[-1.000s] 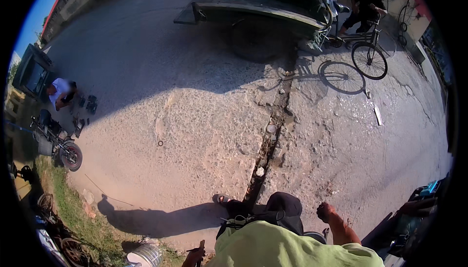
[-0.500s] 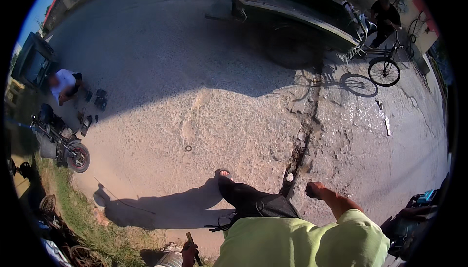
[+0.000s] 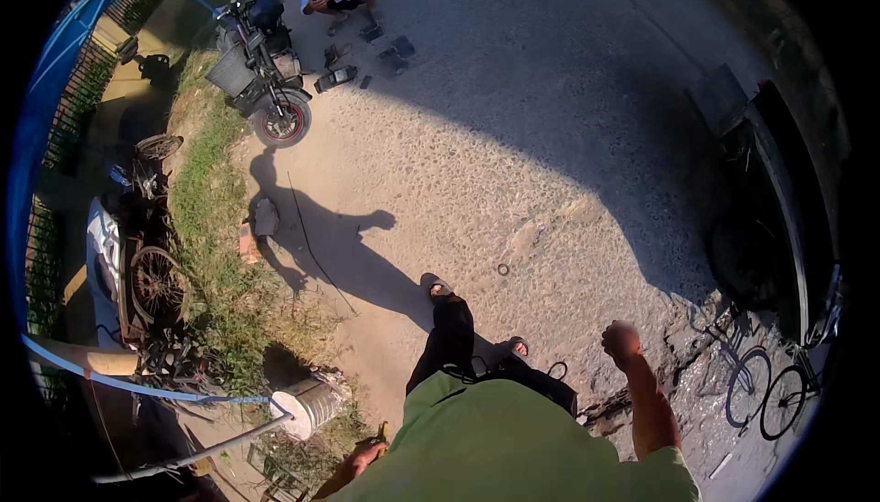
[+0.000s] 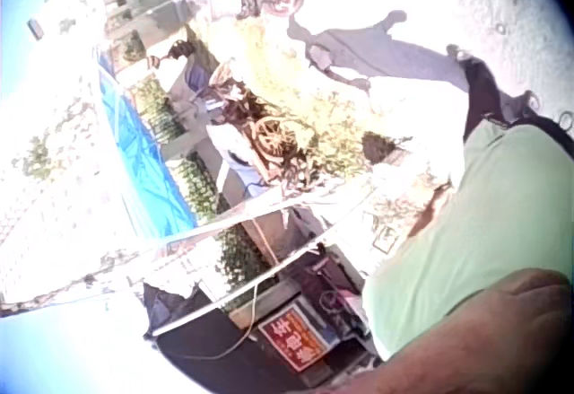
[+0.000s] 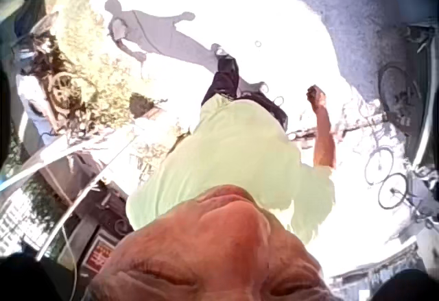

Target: The person sits on the ground and uses a screwdriver to open the casing of several small batteries. They manipulate the internal components and then close the casings. The person also handles a multimeter and connects it to the batteries.

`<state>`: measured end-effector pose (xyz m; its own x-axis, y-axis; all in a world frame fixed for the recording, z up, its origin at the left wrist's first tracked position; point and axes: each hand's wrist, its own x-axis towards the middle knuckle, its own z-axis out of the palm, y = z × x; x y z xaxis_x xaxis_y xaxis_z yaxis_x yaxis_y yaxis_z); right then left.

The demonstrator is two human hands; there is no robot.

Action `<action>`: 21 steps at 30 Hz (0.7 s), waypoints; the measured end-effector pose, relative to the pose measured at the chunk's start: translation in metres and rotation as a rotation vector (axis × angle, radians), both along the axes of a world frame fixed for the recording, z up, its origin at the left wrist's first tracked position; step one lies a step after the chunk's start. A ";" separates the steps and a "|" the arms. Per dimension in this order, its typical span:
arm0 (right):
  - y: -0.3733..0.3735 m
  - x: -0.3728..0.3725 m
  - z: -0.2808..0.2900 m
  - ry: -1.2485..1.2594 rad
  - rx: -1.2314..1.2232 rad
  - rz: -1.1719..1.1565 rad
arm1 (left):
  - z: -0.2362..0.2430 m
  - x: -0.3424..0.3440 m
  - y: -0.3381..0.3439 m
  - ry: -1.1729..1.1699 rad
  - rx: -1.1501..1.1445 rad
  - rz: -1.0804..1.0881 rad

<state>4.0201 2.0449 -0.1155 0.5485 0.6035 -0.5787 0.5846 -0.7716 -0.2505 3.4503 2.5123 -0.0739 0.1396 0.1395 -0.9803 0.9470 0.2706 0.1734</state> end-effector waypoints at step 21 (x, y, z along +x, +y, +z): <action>0.230 0.246 -0.107 -0.271 -0.189 0.824 | -0.025 0.440 0.437 -0.336 0.433 0.330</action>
<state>4.2663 2.2753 -0.2228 0.1144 0.7746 -0.6221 0.9934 -0.0937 0.0659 3.8901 2.9496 -0.0985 0.3113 0.6016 -0.7356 0.7009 0.3774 0.6053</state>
